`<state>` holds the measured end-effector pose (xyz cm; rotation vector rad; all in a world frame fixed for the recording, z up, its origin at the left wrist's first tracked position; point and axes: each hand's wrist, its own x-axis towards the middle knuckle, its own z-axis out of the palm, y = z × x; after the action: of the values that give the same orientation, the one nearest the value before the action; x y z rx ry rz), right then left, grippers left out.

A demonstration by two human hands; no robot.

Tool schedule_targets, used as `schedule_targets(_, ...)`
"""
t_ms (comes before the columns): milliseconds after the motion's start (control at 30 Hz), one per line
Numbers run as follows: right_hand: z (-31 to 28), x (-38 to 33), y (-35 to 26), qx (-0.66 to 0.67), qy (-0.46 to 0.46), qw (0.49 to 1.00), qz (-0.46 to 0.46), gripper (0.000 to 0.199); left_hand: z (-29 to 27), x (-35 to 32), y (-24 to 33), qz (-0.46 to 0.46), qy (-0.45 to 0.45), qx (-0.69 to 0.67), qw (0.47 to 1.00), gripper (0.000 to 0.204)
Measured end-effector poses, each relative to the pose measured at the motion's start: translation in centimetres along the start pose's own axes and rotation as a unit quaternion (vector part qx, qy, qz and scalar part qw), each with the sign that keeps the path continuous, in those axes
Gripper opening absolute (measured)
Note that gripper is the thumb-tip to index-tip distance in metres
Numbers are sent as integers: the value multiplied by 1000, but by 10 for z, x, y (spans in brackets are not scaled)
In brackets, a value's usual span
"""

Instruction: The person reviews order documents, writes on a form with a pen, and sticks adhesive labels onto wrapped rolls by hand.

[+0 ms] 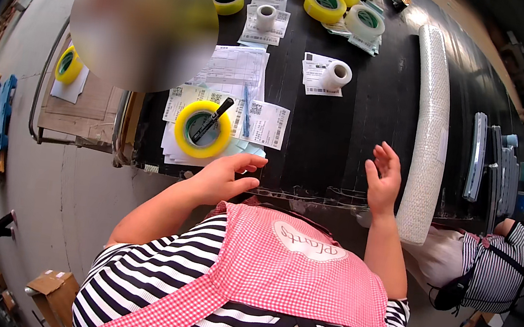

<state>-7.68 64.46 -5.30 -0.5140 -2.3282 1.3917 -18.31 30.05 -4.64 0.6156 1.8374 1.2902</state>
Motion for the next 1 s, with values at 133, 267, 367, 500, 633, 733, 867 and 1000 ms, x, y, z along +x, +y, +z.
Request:
schedule_targets(133, 45, 60, -13, -72, -24, 997, 9, 54, -11, 20, 2, 45, -54, 47, 996, 48)
schedule_targets(267, 74, 97, -22, -79, -30, 996, 2, 56, -14, 32, 6, 45, -72, 81, 993, 50)
schedule_targets(367, 82, 85, -30, -35, -53, 998, 22, 57, -12, 36, 4, 47, -118, 76, 989, 50)
schedule_targets(500, 62, 17, -34, 36, -115, 992, 31, 56, -3, 44, 2, 29, -151, 29, 988, 49)
schedule_targets(633, 8, -81, -15, 58, -111, 986, 112, 48, 16, 56, 8, 56, -156, 58, 984, 50)
schedule_targets(733, -31, -163, 17, 88, -60, 966, 235, 44, 44, 61, 20, 66, -176, 75, 979, 48)
schedule_targets(867, -76, -274, 63, 38, 19, 919, 391, 42, 107, 64, 43, 70, -254, 102, 959, 48)
schedule_targets(1000, -116, -387, 91, 114, 62, 881, 455, 44, 200, 53, 70, 103, -313, 160, 930, 48)
